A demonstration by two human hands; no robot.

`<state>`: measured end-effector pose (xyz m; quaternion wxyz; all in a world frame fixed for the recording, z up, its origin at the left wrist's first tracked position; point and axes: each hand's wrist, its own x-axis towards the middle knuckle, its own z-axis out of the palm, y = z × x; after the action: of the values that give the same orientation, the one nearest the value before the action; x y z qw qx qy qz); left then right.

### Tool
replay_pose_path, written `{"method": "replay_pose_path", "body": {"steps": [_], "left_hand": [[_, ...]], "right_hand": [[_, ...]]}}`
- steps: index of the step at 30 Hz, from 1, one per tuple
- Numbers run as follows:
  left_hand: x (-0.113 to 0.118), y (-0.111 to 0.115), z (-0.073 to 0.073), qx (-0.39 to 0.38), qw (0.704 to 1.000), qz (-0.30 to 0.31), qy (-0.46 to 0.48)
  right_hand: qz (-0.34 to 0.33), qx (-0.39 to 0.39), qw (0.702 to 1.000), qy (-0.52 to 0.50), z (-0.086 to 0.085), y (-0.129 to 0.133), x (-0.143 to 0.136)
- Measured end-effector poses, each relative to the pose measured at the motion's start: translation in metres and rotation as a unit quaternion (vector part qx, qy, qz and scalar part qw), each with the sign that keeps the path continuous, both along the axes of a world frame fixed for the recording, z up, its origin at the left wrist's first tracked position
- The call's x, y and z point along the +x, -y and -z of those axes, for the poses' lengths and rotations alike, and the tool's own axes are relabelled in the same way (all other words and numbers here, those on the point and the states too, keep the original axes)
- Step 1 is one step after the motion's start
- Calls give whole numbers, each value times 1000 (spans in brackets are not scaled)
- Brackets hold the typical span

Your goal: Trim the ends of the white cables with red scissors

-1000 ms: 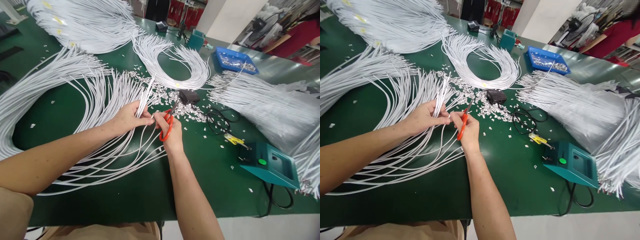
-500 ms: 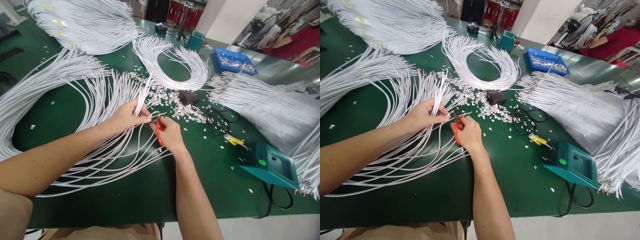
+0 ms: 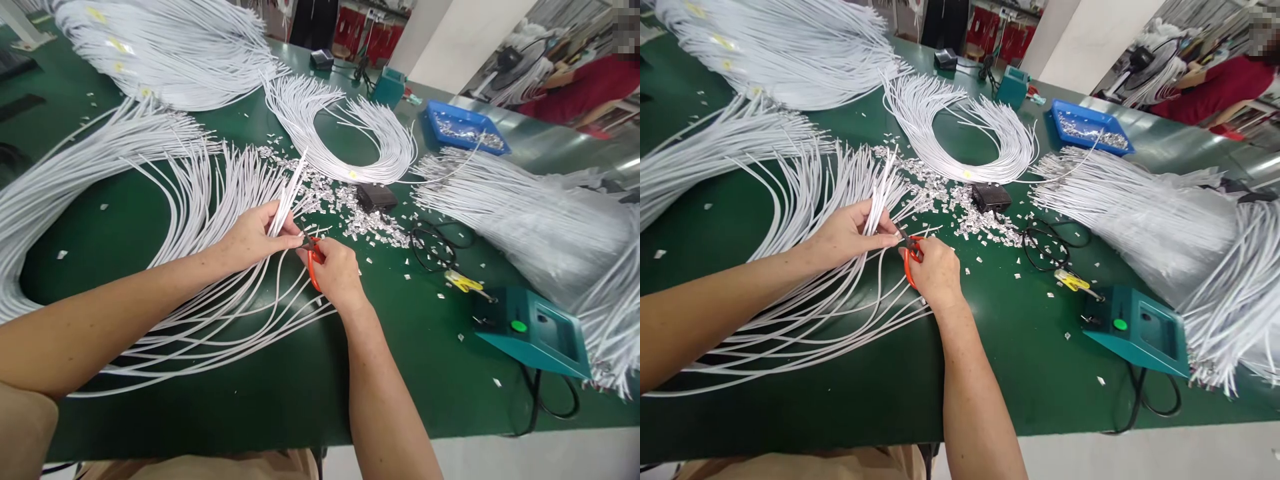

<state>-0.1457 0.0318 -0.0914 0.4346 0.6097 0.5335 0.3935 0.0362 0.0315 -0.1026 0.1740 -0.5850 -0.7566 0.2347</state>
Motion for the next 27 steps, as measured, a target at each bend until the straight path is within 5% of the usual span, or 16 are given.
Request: {"method": "replay_pose_path", "body": {"steps": [5, 8, 15, 23, 27], "left_hand": [[1, 0, 2, 1, 1000, -5, 16], [2, 1, 1, 1, 1000, -8, 17], [3, 2, 1, 23, 999, -11, -28], [4, 3, 5, 9, 999, 2, -31], [5, 3, 6, -74, 992, 49, 90]], "right_hand": [[2, 5, 1000, -7, 1, -1, 2], [26, -18, 995, -95, 0, -3, 4], [131, -115, 864, -472, -5, -1, -9], [145, -146, 825, -526, -3, 1, -16], [113, -167, 804, -560, 1, 1, -17]]}}
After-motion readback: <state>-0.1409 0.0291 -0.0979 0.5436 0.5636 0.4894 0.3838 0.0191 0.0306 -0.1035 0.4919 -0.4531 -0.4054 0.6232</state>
